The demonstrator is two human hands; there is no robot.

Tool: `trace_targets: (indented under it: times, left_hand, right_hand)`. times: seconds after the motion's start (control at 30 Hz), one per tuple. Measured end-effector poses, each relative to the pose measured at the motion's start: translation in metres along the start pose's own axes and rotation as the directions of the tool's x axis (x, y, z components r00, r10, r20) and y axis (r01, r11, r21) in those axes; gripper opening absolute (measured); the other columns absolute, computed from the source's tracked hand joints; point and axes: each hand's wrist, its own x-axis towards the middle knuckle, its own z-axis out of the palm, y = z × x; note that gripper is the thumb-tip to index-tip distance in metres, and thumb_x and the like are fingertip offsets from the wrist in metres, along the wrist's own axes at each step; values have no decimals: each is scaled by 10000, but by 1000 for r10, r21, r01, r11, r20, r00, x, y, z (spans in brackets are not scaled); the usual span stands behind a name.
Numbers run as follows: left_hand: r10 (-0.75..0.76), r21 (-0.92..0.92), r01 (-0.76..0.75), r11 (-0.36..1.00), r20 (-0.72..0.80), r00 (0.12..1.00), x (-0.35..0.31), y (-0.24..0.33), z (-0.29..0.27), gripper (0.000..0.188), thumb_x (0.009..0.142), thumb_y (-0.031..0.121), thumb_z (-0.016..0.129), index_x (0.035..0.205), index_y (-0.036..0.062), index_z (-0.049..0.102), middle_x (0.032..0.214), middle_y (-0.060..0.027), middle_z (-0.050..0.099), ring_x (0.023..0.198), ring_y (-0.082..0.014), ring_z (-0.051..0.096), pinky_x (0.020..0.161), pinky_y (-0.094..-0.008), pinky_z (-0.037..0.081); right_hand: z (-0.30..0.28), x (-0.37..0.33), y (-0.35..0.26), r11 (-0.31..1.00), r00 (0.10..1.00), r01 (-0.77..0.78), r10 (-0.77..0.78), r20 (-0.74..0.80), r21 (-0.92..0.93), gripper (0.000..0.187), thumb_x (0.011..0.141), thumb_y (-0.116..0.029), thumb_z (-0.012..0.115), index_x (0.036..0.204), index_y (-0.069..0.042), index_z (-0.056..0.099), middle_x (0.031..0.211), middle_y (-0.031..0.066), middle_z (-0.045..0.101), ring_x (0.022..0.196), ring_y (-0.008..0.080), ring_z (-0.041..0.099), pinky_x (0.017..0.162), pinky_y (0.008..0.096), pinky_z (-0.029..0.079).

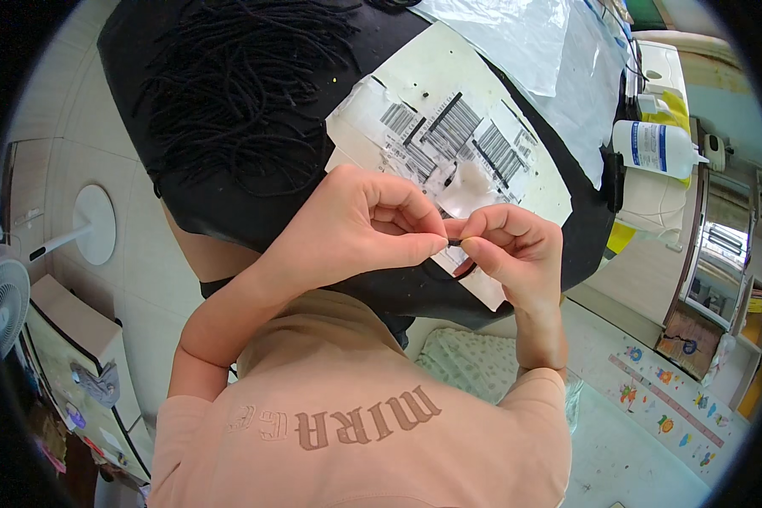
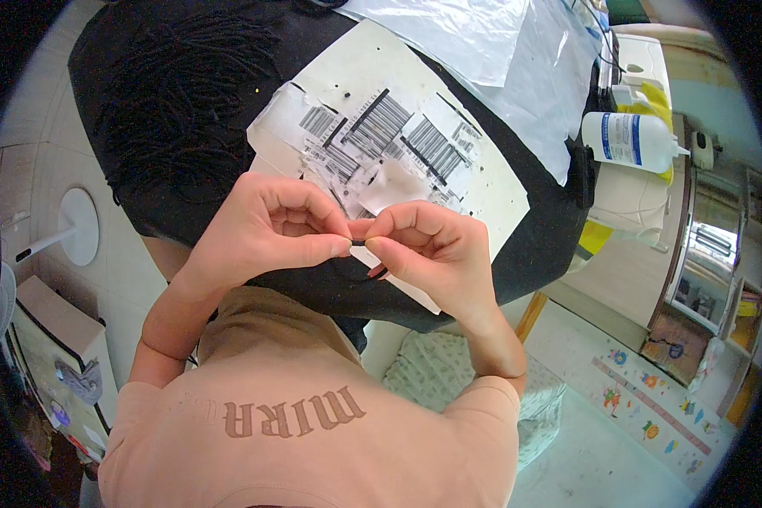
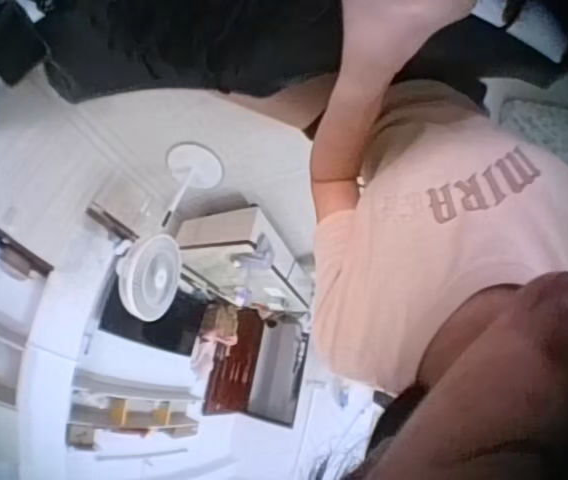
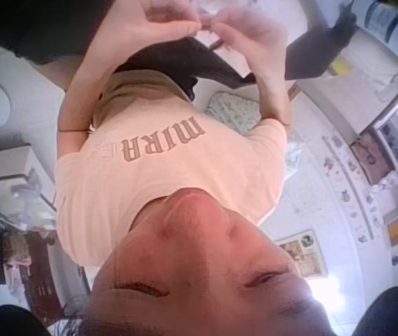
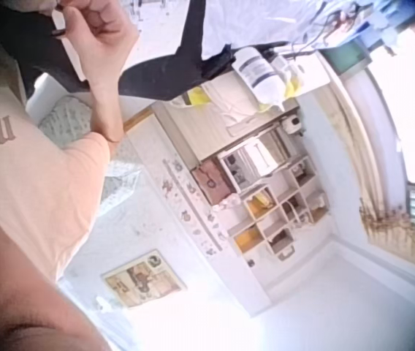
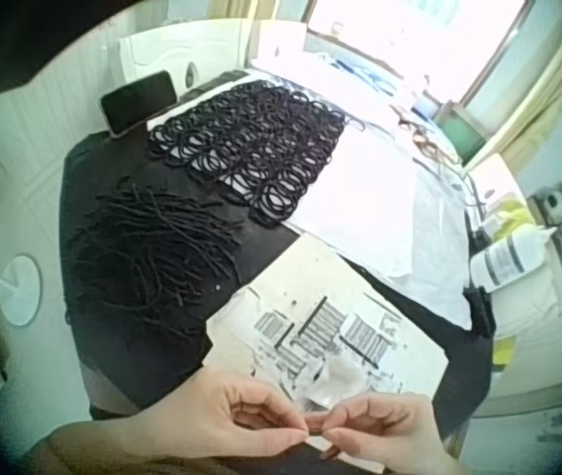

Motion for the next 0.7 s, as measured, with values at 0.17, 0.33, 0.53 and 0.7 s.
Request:
trace_targets:
  times: [0.17, 0.33, 0.53, 0.7]
  left_hand:
    - [20, 16, -20, 1000, -1, 1000, 1, -1, 0, 105, 816, -46, 731, 911, -39, 685, 878, -62, 705, 831, -81, 664, 791, -213, 546]
    - [20, 11, -20, 1000, -14, 1000, 1, -1, 1, 102, 817, -42, 734, 906, -39, 686, 867, -59, 704, 814, -76, 660, 781, -209, 544]
    - [26, 20, -26, 999, -18, 999, 1, -3, 0, 100, 819, -45, 729, 910, -40, 686, 882, -60, 701, 827, -80, 656, 788, -214, 542]
    - [33, 5, -33, 999, -39, 999, 0, -3, 3, 92, 826, -46, 721, 910, -41, 684, 895, -62, 700, 839, -84, 657, 803, -220, 540]
  right_hand:
    - [1, 0, -2, 1000, 1000, -12, 12, -22, -4, 122, 897, 26, 659, 1004, 82, 645, 1037, 184, 705, 851, 124, 677, 702, 259, 603]
    - [2, 0, 0, 1000, 999, -5, 5, -33, -3, 115, 897, 21, 661, 996, 77, 649, 1028, 183, 707, 853, 130, 681, 696, 262, 605]
    - [4, -1, -1, 1000, 999, 1, 0, -43, 6, 96, 906, 24, 648, 989, 73, 647, 1035, 185, 705, 853, 131, 675, 691, 264, 603]
    - [8, -2, 1, 1000, 997, 14, -13, -73, 15, 104, 921, 20, 633, 1010, 73, 637, 1041, 181, 704, 865, 131, 671, 690, 261, 597]
